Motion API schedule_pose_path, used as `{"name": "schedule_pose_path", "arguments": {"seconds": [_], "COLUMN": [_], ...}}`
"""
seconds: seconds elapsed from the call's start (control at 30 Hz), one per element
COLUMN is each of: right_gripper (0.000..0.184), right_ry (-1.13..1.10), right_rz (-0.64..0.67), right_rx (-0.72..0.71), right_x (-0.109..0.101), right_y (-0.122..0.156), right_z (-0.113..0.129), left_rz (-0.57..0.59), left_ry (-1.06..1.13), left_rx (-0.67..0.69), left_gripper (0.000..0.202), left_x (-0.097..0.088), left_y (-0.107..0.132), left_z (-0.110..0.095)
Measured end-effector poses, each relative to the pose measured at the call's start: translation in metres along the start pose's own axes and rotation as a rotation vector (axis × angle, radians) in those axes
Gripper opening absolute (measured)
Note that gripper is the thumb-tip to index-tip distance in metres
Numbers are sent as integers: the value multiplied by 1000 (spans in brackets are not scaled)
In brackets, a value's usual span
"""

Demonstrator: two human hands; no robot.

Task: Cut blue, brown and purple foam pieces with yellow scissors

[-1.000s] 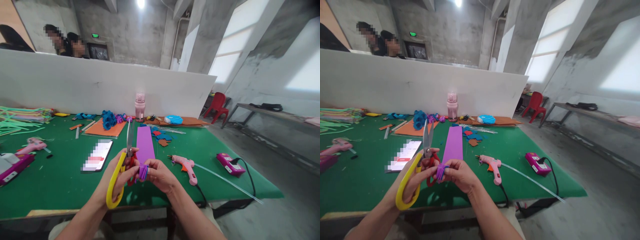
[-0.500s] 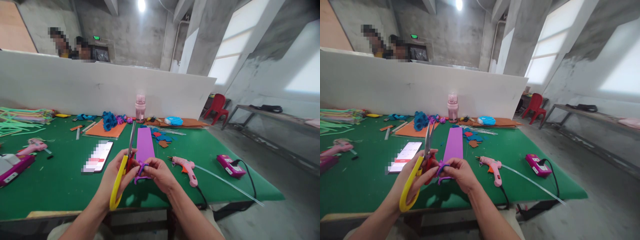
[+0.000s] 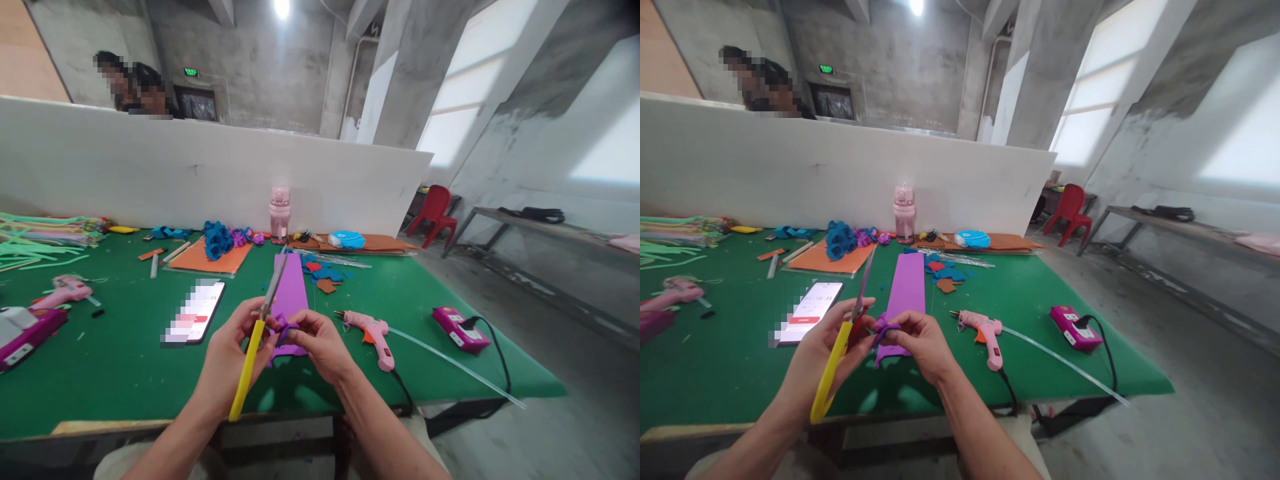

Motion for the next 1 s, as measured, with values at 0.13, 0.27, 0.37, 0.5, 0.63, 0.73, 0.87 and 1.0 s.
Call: {"name": "schedule_pose_path", "arguments": {"seconds": [0.13, 0.27, 0.37, 0.5, 0.63, 0.73, 0.87, 1.0], "right_gripper": [17, 16, 15, 19, 19, 17, 16, 18], "right_ry": [7, 13, 13, 0, -78, -145, -191, -204], "right_rz": [15, 22, 12, -15, -39, -49, -63, -95], "right_rx": [18, 11, 11, 13, 4, 1, -8, -11], "right_x": [4, 6, 5, 1, 1, 3, 5, 6], "right_y": [0, 0, 0, 0, 0, -1, 0, 0], "right_z": [-1, 0, -2, -6, -9, -10, -11, -11], "left_rz": [-8, -27, -70, -100, -126, -136, -151, -168], "left_ry": [-30, -96, -156, -128, -124, -110, -69, -40], "left_rx": [6, 18, 49, 68, 62, 59, 51, 38], "left_gripper": [41, 39, 39, 40, 42, 43, 40, 40], "left_x": [1, 2, 0, 0, 0, 1, 1, 0], "left_y": [0, 0, 1, 2, 2, 2, 2, 1], "left_z": [0, -2, -4, -3, -1, -1, -1, -1]}}
Point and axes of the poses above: each hand's wrist, its own y-axis away from the middle knuckle, its own x-axis out of the palm, z = x × y, the point moved 6 cm from there along -y, towards the middle knuckle, and after that the axes turned 10 degrees about z, right-handed, at the moved point
